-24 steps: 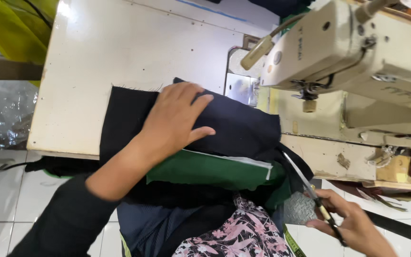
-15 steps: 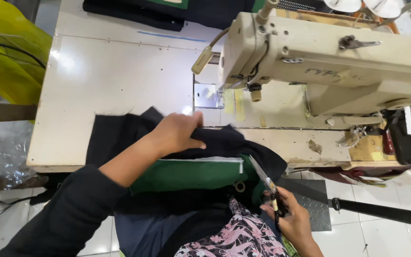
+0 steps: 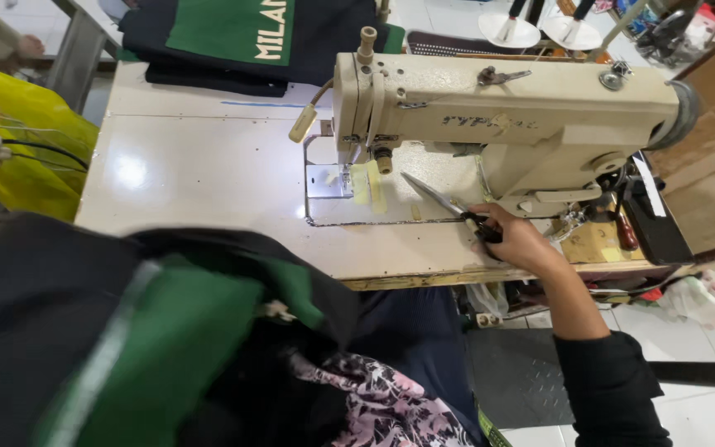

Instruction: The person uses scissors to trim excess fabric from a black and green garment. They repeatedly cut along the seam edges and remove small pieces of fabric, working at a sewing machine table.

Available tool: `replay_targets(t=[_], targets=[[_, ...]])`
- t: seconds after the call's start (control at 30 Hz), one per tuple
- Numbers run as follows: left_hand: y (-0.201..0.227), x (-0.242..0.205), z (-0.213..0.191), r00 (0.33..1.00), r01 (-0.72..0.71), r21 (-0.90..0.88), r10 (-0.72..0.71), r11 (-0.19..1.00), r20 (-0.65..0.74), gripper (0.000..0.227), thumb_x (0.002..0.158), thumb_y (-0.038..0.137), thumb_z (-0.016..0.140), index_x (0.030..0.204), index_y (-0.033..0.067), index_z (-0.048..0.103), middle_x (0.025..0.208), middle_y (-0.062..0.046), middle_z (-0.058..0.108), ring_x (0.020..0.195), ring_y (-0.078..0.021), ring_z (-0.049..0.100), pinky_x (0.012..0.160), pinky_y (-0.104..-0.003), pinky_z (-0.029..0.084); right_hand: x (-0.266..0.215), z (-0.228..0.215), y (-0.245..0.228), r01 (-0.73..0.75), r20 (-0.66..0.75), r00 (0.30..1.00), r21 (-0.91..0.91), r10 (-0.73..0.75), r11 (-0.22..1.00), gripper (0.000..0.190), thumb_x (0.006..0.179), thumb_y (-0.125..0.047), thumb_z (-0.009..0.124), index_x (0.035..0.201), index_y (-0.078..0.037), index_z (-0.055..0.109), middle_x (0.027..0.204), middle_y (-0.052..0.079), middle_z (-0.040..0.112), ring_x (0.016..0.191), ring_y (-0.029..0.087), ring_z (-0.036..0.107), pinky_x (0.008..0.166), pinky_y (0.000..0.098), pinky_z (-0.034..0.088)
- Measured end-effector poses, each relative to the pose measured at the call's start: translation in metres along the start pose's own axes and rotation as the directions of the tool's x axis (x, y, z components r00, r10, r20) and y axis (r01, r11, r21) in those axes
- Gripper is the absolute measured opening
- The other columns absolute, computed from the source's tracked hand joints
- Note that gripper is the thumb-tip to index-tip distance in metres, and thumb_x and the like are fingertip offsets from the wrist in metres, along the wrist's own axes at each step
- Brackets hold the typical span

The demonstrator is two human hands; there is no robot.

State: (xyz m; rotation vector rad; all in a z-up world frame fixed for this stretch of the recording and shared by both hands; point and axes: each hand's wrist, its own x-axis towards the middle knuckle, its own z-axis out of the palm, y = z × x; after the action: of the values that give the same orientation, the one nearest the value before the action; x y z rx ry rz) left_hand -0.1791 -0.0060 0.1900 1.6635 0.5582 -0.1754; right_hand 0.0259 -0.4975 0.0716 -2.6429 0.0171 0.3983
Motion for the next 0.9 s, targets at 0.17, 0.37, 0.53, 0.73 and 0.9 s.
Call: replay_targets(t=[0.17, 0.37, 0.53, 0.73, 0.9], targets=[[-0.019, -0.038, -0.026, 0.725, -0.362, -0.229, 0.118, 0.903, -0.678, 0.057, 0.116, 0.052, 0.059, 0.155, 0.0100, 0.059, 0.152, -0.013, 0.067, 0.143, -0.0213, 0.068, 0.125, -0.039, 0.054, 0.056, 0.016, -0.012, 0.158, 0.045, 0.987, -0.070, -0.155, 0.985, 0.072, 0.085, -0.022, 0.084, 0.153, -0.024, 0.059, 0.117, 0.024, 0.078, 0.116, 0.048, 0.071, 0.106, 0.0572, 0.052], [-0.065, 0.043, 0.079, 0.659, -0.656, -0.435, 0.187, 0.616, -0.729, 0.049, 0.105, 0.032, 0.071, 0.148, 0.0089, 0.060, 0.136, -0.015, 0.073, 0.126, -0.0225, 0.072, 0.109, -0.042, 0.062, 0.013, 0.067, -0.023, 0.245, -0.064, 0.968, 0.016, -0.243, 0.970, 0.075, 0.081, -0.022, 0.089, 0.152, -0.019, 0.063, 0.113, 0.022, 0.082, 0.106, 0.044, 0.077, 0.092, 0.0554, 0.058], [-0.080, 0.083, 0.142, 0.904, -0.371, -0.846, -0.061, 0.383, -0.424, 0.053, 0.090, 0.018, 0.069, 0.141, 0.0061, 0.064, 0.133, -0.011, 0.071, 0.123, -0.0284, 0.069, 0.106, -0.041, 0.058, -0.053, 0.123, -0.058, 0.219, -0.025, 0.957, 0.716, -0.290, 0.663, 0.081, 0.079, -0.001, 0.086, 0.153, -0.008, 0.056, 0.101, 0.013, 0.075, 0.081, 0.018, 0.068, 0.056, 0.0301, 0.059], [-0.171, 0.108, 0.158, 0.946, -0.096, -0.984, -0.294, 0.151, -0.137, 0.024, 0.082, 0.015, 0.070, 0.104, 0.0047, 0.073, 0.103, -0.013, 0.076, 0.095, -0.0286, 0.072, 0.093, -0.040, 0.059, -0.067, 0.187, -0.120, 0.347, -0.078, 0.915, 0.653, -0.396, 0.673, 0.081, 0.077, -0.022, 0.092, 0.150, -0.012, 0.058, 0.135, 0.007, 0.079, 0.137, 0.021, 0.068, 0.119, 0.0390, 0.049], [-0.225, 0.116, 0.126, 0.994, 0.108, -0.984, -0.019, 0.143, 0.106, 0.037, 0.091, 0.018, 0.071, 0.125, 0.0020, 0.073, 0.126, -0.017, 0.076, 0.117, -0.0326, 0.072, 0.107, -0.047, 0.056, -0.059, 0.204, -0.127, 0.358, -0.079, 0.913, 0.624, -0.400, 0.695, 0.070, 0.084, -0.009, 0.085, 0.150, -0.015, 0.062, 0.128, 0.006, 0.075, 0.120, 0.013, 0.067, 0.111, 0.0285, 0.052]])
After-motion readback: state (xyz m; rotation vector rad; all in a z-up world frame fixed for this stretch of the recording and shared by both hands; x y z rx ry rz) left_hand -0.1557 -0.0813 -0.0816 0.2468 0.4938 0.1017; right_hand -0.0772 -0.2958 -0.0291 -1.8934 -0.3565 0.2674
